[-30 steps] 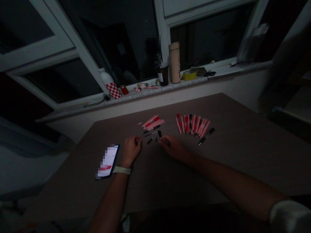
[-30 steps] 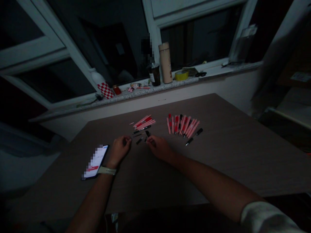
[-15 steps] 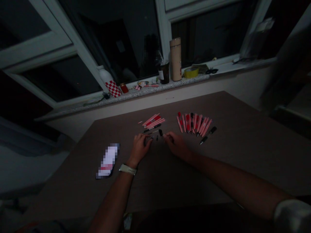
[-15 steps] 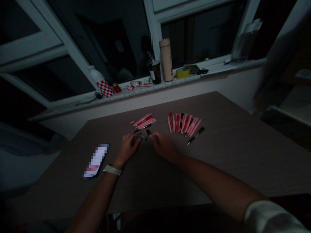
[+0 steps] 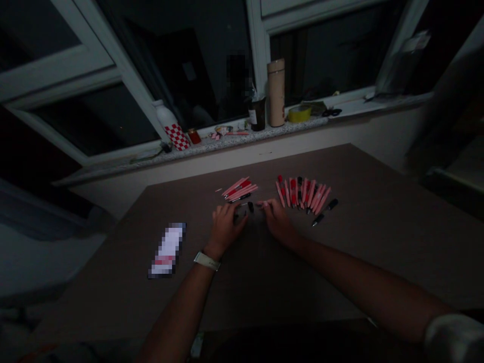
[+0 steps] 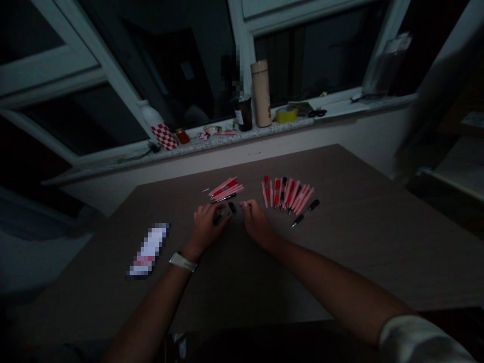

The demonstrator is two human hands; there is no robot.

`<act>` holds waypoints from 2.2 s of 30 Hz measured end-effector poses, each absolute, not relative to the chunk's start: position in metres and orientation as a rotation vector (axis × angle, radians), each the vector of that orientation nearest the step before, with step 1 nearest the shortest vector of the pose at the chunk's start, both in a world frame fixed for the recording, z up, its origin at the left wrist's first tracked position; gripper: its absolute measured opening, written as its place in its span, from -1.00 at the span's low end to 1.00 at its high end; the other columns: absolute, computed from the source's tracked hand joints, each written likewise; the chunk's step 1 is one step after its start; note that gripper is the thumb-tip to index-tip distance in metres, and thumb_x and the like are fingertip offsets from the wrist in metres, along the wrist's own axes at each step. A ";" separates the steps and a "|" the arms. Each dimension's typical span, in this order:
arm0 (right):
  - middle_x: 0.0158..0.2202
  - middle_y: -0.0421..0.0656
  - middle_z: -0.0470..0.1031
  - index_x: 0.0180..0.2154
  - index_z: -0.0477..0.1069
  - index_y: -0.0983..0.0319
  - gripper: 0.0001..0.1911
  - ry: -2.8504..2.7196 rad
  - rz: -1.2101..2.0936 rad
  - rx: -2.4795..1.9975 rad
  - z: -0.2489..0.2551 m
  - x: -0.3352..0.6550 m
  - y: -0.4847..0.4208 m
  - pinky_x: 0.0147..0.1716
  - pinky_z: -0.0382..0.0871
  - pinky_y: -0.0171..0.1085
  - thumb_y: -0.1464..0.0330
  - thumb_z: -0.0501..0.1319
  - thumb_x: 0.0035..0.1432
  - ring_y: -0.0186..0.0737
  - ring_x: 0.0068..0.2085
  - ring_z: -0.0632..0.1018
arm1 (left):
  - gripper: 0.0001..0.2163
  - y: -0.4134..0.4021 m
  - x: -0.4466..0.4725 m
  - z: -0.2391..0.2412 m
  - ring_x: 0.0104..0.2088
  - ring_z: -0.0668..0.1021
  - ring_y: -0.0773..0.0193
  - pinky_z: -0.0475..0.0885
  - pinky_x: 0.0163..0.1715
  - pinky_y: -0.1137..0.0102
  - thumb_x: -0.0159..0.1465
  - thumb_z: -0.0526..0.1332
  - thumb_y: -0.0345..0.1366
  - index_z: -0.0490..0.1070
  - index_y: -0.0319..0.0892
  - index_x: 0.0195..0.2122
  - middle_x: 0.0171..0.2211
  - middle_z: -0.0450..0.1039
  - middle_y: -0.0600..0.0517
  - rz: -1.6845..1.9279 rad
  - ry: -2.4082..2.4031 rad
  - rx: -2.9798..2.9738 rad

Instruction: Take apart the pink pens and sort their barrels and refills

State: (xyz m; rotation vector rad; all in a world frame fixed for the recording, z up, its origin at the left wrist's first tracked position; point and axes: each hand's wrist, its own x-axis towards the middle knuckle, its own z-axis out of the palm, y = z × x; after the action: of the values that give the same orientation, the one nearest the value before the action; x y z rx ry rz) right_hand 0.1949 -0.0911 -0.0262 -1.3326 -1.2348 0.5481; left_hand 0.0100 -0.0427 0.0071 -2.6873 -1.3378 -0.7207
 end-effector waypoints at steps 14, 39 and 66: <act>-0.40 -0.16 0.41 -0.34 0.29 0.15 -0.75 -1.143 0.564 -1.359 -0.022 0.199 -0.092 -0.30 0.31 -0.21 0.20 -0.02 0.33 -0.13 -0.31 0.47 | -0.75 -0.018 -0.024 0.000 -0.06 0.36 -0.03 0.25 -0.23 0.21 0.36 0.11 -0.21 0.55 -0.01 -0.05 -0.08 0.40 -0.11 -0.592 -1.630 -2.417; -0.40 -0.18 0.45 -0.31 0.32 0.13 -0.74 -1.015 0.614 -1.274 -0.022 0.197 -0.094 -0.38 0.32 -0.24 0.11 0.04 0.29 -0.15 -0.36 0.48 | -0.80 -0.015 -0.025 0.000 -0.11 0.47 0.08 0.32 -0.08 0.23 0.37 0.07 -0.25 0.44 -0.15 -0.10 -0.18 0.51 -0.08 -1.135 -1.627 -2.557; -0.36 -0.15 0.61 -0.16 0.48 0.12 -0.72 -1.474 0.429 -1.204 -0.015 0.187 -0.124 -0.35 0.39 -0.21 0.13 0.08 0.31 -0.14 -0.36 0.59 | -0.69 -0.072 0.017 0.010 -0.36 0.61 0.25 0.43 -0.35 0.41 0.18 0.35 -0.12 0.28 -0.12 -0.21 -0.30 0.62 -0.02 -2.437 -1.839 -3.057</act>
State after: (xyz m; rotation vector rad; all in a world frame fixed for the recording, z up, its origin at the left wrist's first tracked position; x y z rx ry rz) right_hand 0.1868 -0.1235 -0.0152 -1.2037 -1.4741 0.4289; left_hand 0.0167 -0.0715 0.0101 -3.0567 -1.8388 -2.4365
